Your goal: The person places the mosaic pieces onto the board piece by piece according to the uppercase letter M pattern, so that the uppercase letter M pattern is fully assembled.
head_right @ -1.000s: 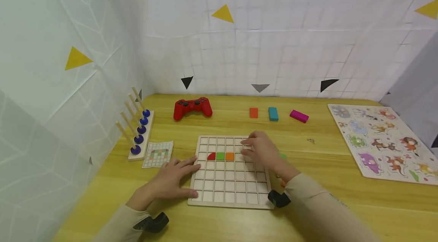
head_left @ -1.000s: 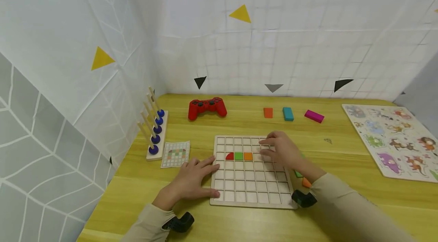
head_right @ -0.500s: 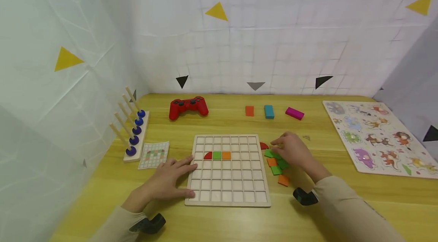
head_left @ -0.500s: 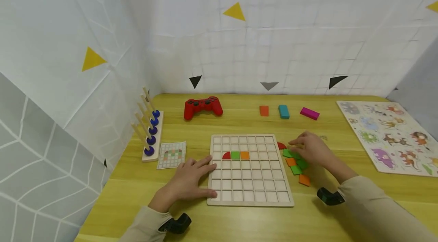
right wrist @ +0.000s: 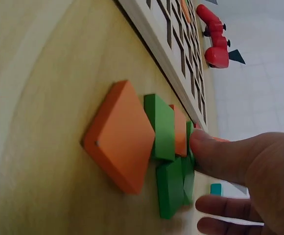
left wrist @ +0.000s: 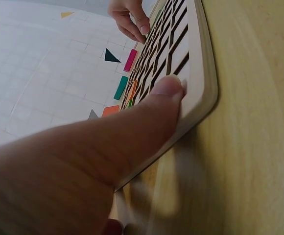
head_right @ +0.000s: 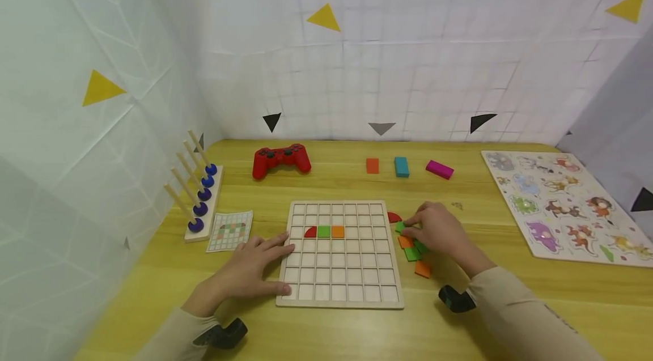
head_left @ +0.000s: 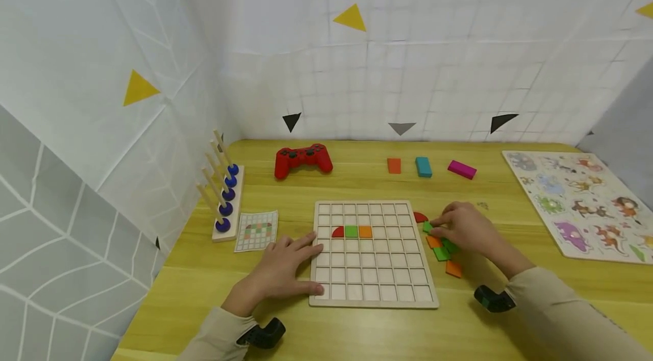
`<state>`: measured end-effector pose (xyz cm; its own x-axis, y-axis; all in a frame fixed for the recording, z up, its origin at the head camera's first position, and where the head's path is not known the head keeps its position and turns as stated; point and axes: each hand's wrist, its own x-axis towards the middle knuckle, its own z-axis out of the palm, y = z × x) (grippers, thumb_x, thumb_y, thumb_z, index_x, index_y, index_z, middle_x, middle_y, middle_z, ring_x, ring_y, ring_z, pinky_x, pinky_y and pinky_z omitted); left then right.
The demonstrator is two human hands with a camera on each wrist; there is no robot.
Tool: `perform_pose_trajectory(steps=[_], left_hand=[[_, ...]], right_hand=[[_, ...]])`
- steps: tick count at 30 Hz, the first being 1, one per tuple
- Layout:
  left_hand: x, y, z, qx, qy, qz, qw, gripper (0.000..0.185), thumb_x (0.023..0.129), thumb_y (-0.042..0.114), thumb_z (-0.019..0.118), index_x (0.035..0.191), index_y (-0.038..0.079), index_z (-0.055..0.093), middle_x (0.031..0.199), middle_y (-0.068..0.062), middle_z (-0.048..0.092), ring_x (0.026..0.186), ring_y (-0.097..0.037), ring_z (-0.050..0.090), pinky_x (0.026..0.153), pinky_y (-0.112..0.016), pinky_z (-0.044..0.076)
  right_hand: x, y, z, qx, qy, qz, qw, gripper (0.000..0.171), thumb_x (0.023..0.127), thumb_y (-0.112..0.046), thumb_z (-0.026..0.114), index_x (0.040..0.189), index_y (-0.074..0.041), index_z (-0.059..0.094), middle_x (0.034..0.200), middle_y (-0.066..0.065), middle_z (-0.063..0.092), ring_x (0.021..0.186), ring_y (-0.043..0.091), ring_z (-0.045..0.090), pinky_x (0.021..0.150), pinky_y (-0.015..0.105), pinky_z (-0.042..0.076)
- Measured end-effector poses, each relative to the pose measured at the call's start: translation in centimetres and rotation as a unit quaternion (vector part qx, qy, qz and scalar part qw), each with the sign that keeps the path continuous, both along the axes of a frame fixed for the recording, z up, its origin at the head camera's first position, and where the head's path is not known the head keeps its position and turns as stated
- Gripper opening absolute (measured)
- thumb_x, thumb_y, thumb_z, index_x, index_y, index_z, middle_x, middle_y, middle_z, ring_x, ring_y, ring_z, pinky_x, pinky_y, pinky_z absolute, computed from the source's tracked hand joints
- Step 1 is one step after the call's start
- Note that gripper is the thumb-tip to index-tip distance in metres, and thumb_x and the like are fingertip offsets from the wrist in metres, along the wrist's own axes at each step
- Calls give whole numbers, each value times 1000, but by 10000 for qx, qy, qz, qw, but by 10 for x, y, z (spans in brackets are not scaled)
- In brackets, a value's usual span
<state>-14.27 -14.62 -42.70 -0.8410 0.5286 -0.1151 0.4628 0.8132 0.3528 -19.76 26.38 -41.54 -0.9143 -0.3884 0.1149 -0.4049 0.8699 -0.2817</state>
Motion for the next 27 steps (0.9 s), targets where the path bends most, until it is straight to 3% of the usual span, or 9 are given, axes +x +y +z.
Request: perform_pose_trajectory(steps=[6, 11, 17, 21, 27], left_hand=[[0, 1, 1, -8, -13, -8, 10000, 81, 79, 66, 69, 147, 28, 47, 162, 1, 32, 110, -21, 42, 80, -37, 30], [0, 0, 1, -15, -49, 6, 10000, 81, 79, 66, 69, 147, 28, 47, 162, 1, 32, 110, -21, 42, 80, -37, 30], [0, 0, 1, -16, -25, -10, 10000, 81, 80, 66, 68, 148, 28, 47, 162, 1, 31, 113, -22, 43, 81, -38, 31], [0, 0, 1, -1, -36, 10, 10000, 81, 79, 66, 68, 148, 28, 47, 162, 1, 31, 115, -23, 43, 82, -39, 31], [2, 1, 3, 43, -20, -9, 10000, 80, 80, 64, 69, 147, 27, 47, 162, 0, 33, 112, -22, 43, 80, -37, 30]], right_hand=[[-4, 12, 1, 69, -330, -603, 9976, 33, 84, -31, 77, 103, -4, 78, 98, 18, 72, 92, 35, 61, 78, 51, 50], [-9, 17, 0, -158, -331, -581, 9976, 31, 84, -25, 77, 100, 1, 76, 95, 18, 74, 96, 41, 62, 83, 55, 50], [-10, 7, 0, -553, -271, -570, 9965, 34, 81, -26, 80, 100, 2, 72, 103, 22, 69, 99, 41, 60, 86, 56, 48], [-8, -10, 3, -832, -363, -396, 9951, 33, 80, -26, 81, 97, -1, 70, 104, 20, 68, 101, 39, 60, 86, 54, 49], [-3, -38, 4, -831, -400, -271, 9954, 30, 76, -31, 84, 87, -7, 69, 97, 11, 66, 93, 28, 57, 78, 42, 50]])
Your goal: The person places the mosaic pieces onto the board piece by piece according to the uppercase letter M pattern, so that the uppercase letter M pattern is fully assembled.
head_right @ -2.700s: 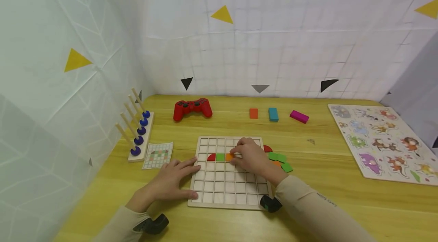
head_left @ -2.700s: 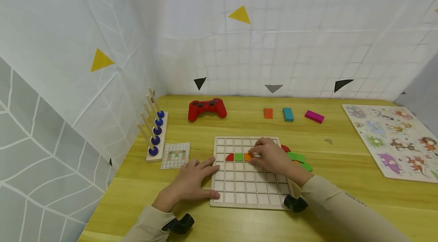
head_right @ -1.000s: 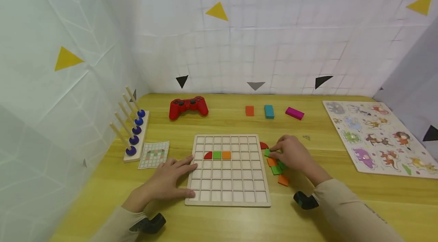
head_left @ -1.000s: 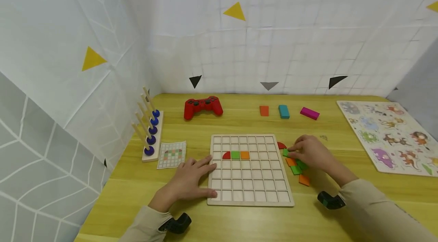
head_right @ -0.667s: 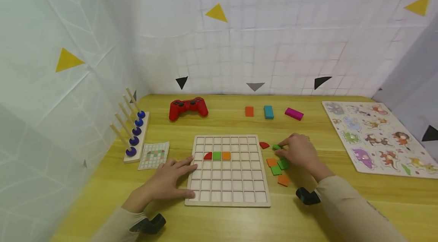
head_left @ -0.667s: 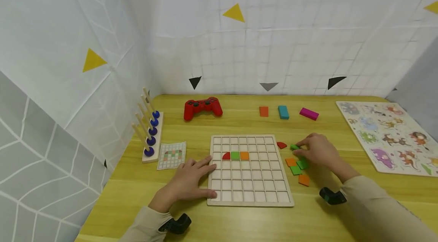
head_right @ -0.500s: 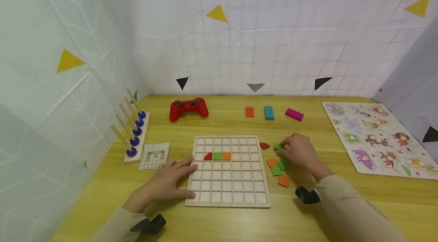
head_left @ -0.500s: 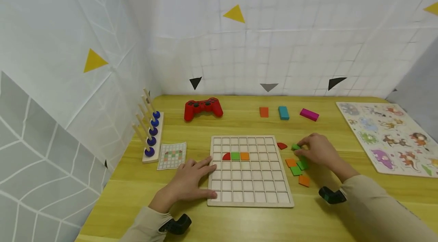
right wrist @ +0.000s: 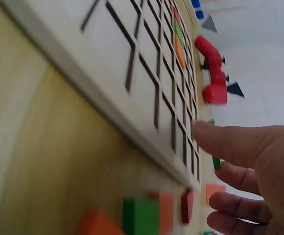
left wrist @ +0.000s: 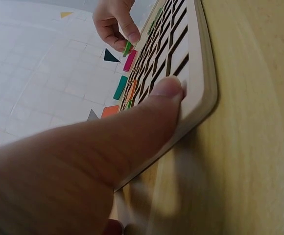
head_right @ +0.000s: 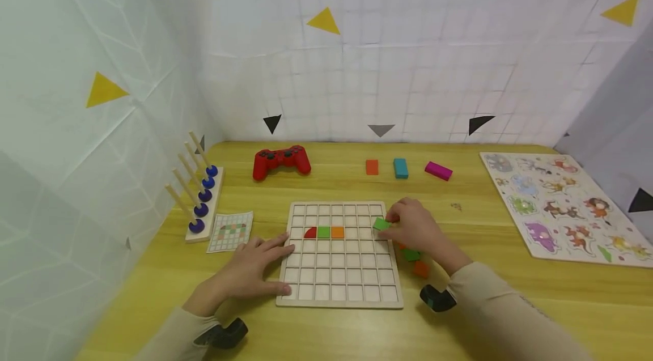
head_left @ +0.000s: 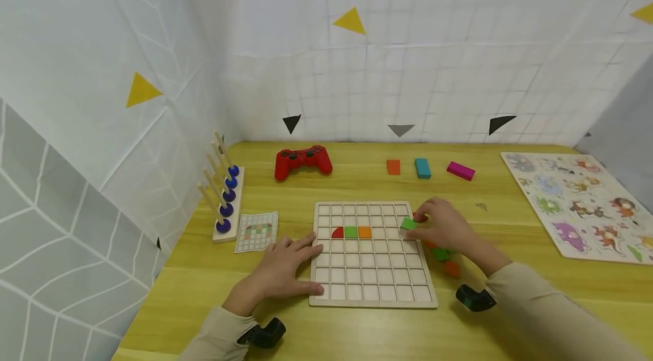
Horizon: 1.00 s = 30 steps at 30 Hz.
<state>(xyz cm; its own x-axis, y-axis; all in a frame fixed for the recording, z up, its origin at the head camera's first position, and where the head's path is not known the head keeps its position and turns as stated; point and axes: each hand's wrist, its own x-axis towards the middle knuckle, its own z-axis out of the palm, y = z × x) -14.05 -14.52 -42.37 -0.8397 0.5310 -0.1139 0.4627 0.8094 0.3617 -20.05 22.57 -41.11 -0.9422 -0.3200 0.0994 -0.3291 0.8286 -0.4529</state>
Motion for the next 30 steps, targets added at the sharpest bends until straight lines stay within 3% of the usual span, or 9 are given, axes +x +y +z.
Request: perform_pose_trajectory(steps=[10, 30], left_hand=[[1, 1, 3, 36, 46, -35, 10000, 80, 80, 64, 69, 147, 26, 47, 162, -1, 33, 112, -22, 43, 80, -38, 31], [-1, -1, -2, -47, 0, 12, 10000, 81, 80, 66, 68, 148, 28, 47, 163, 1, 31, 116, -24, 43, 85, -41, 33]], right_hand=[[2, -34, -5, -18, 377, 635, 9973, 17, 81, -18, 81, 94, -9, 74, 106, 13, 63, 101, 32, 57, 85, 47, 50], [4, -47, -12, 32, 600, 806, 9949, 23, 79, -17, 81, 99, -7, 76, 103, 11, 65, 97, 28, 57, 84, 46, 48]])
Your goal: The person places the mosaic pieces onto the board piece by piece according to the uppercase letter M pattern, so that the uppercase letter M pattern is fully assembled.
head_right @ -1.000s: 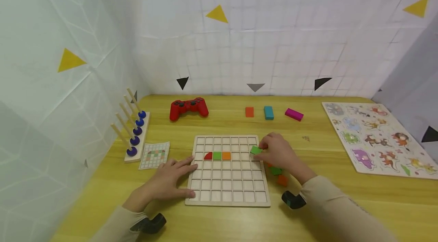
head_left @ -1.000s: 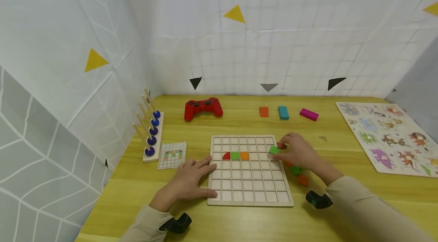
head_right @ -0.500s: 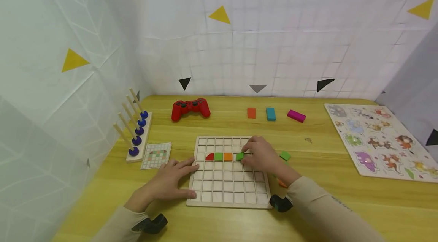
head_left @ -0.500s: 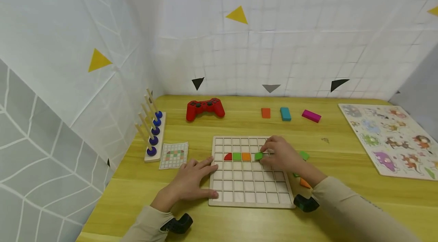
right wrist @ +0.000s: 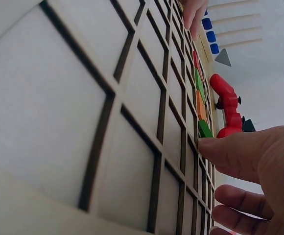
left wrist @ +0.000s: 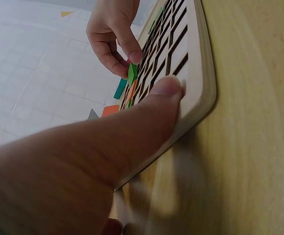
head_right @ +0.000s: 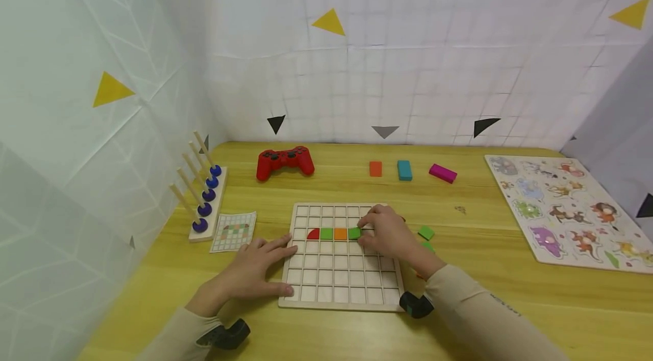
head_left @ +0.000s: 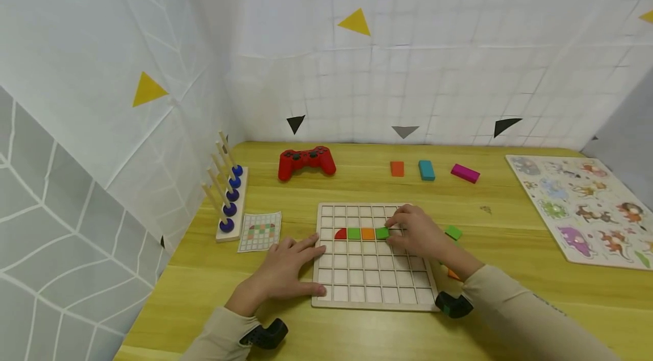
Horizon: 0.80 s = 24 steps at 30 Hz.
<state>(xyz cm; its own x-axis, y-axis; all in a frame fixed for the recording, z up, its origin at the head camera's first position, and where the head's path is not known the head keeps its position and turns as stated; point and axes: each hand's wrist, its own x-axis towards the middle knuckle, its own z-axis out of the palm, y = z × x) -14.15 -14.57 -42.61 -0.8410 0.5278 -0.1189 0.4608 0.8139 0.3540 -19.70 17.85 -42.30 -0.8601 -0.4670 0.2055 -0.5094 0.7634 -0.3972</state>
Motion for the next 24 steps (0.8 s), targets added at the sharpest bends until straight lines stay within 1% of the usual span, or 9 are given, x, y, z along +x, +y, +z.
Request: perform_pose_trajectory(steps=[8, 19, 21, 24], left_hand=[[-1, 0, -2, -18, 8, 19, 10000, 81, 79, 67, 68, 148, 29, 47, 162, 1, 31, 113, -22, 42, 83, -39, 32], [0, 0, -1, -3, -5, 15, 10000, 81, 79, 65, 69, 148, 28, 47, 163, 1, 31, 116, -23, 42, 83, -40, 32], [0, 0, -1, -10, 7, 10, 10000, 81, 79, 65, 69, 148, 28, 47, 162, 1, 31, 115, -23, 42, 83, -40, 32], [0, 0, 0, -5, 21, -1, 10000, 81, 80, 65, 69, 148, 28, 46, 162, 1, 31, 116, -24, 43, 83, -40, 32]], right_hand=[[0, 0, -1, -24, 90, -25, 10000, 22, 78, -18, 82, 97, -8, 77, 99, 8, 65, 94, 25, 56, 82, 43, 48], [-3, 2, -2, -20, 103, 109, 9999, 17, 80, -18, 81, 94, -10, 79, 98, 6, 65, 93, 24, 55, 80, 41, 47], [-3, 5, 1, -68, 72, 62, 9999, 16, 81, -18, 80, 95, -9, 79, 99, 8, 66, 95, 25, 56, 81, 41, 47], [-7, 14, 7, -187, 10, -177, 9997, 16, 83, -17, 78, 96, -7, 78, 101, 12, 66, 94, 29, 57, 80, 43, 48]])
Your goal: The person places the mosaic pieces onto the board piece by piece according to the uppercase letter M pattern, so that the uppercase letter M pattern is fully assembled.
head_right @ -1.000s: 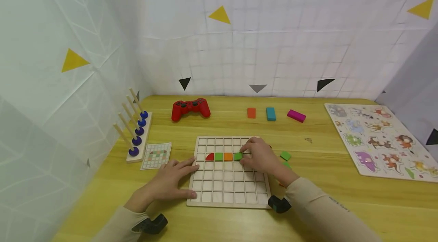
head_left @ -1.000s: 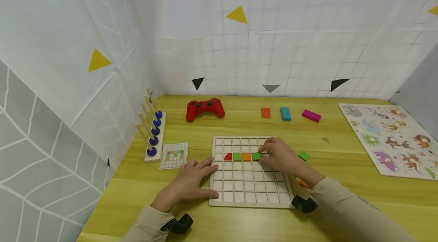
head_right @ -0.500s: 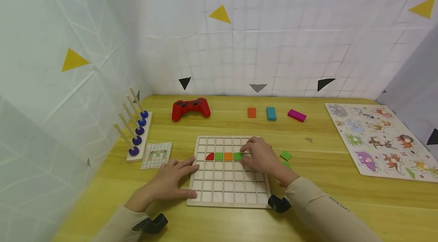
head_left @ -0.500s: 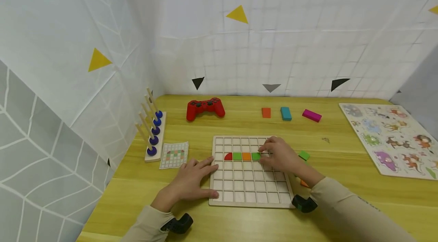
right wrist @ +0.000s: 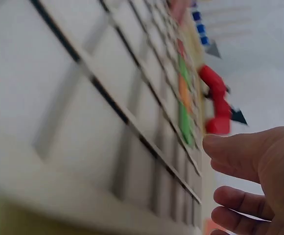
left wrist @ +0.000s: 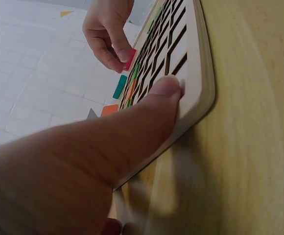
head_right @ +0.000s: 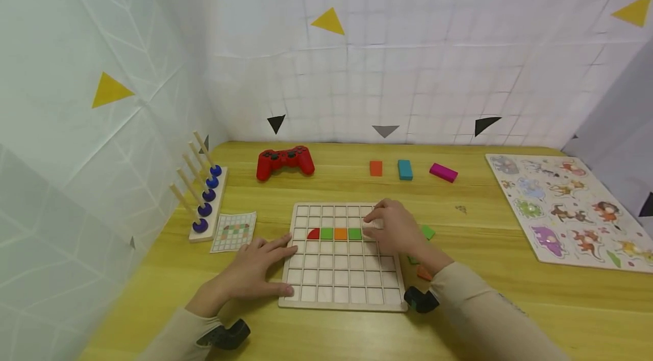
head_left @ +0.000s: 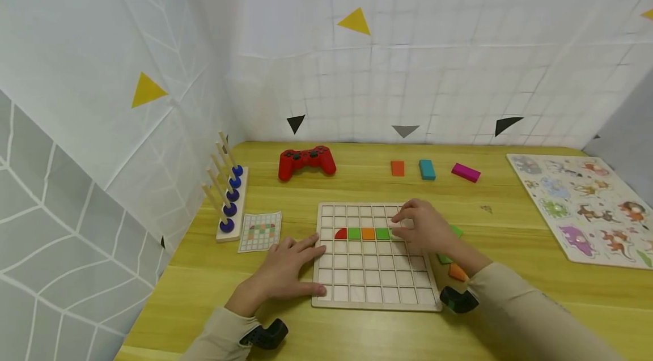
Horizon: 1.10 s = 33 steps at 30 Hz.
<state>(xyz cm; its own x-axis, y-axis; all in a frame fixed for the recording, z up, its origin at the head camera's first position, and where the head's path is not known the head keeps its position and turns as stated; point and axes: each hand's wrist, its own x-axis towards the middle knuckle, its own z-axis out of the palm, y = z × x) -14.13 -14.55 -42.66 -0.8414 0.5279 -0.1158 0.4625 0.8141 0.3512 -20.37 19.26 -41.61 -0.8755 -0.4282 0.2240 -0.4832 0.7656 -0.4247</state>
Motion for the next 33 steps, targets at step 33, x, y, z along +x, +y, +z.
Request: perform_pose_trajectory(steps=[33], left_hand=[[0, 0, -1, -10, -4, 20, 10000, 81, 80, 67, 68, 148, 29, 46, 163, 2, 31, 115, -22, 42, 82, -38, 30]], right_hand=[[-13, 52, -11, 568, -330, -825, 9944, 24, 87, -20, 74, 100, 0, 74, 96, 16, 67, 91, 30, 57, 78, 47, 50]])
